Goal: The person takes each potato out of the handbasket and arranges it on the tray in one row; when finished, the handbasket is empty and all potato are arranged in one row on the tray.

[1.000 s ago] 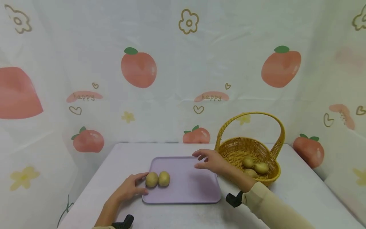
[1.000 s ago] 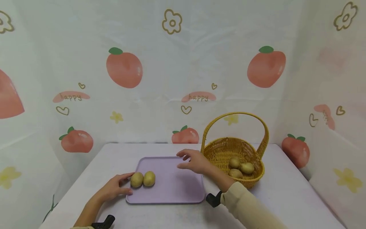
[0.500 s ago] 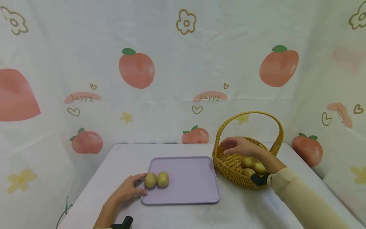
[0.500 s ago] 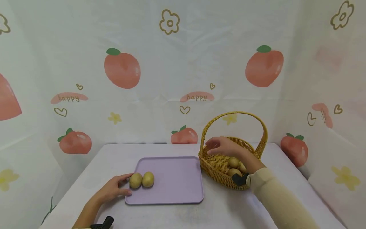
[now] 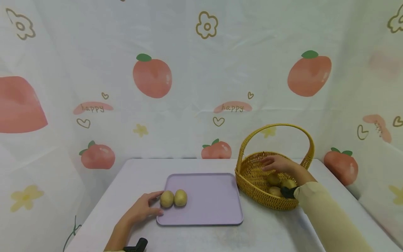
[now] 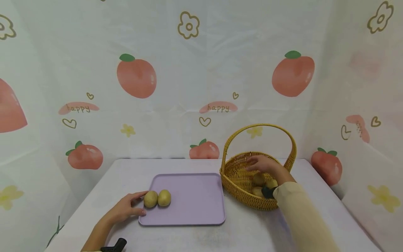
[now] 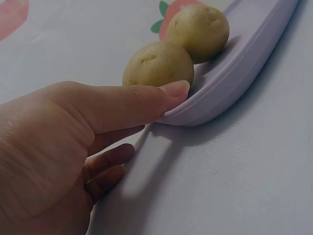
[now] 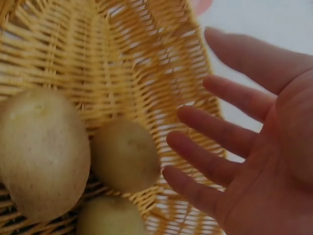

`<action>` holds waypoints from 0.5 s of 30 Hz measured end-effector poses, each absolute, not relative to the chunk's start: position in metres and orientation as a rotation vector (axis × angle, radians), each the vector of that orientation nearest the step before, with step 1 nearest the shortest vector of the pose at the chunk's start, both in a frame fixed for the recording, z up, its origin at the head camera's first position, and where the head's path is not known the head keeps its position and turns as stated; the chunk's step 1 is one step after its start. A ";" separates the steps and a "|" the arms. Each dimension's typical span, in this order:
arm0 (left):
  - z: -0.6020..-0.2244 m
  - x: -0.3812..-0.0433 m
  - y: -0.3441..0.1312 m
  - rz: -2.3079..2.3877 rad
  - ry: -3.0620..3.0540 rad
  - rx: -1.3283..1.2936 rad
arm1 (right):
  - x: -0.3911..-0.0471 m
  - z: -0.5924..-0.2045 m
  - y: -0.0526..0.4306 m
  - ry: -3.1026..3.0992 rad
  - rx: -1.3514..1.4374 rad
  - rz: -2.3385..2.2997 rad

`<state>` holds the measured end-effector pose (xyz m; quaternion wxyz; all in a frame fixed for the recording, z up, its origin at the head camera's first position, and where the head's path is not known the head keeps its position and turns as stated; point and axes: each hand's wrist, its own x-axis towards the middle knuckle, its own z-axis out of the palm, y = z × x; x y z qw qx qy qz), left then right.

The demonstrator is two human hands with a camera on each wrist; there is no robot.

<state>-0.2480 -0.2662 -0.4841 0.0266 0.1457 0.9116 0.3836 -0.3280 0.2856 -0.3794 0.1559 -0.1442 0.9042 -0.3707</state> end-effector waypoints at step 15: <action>-0.483 -0.248 -0.267 1.193 2.817 0.476 | -0.330 -0.396 0.298 2.647 -0.342 -0.677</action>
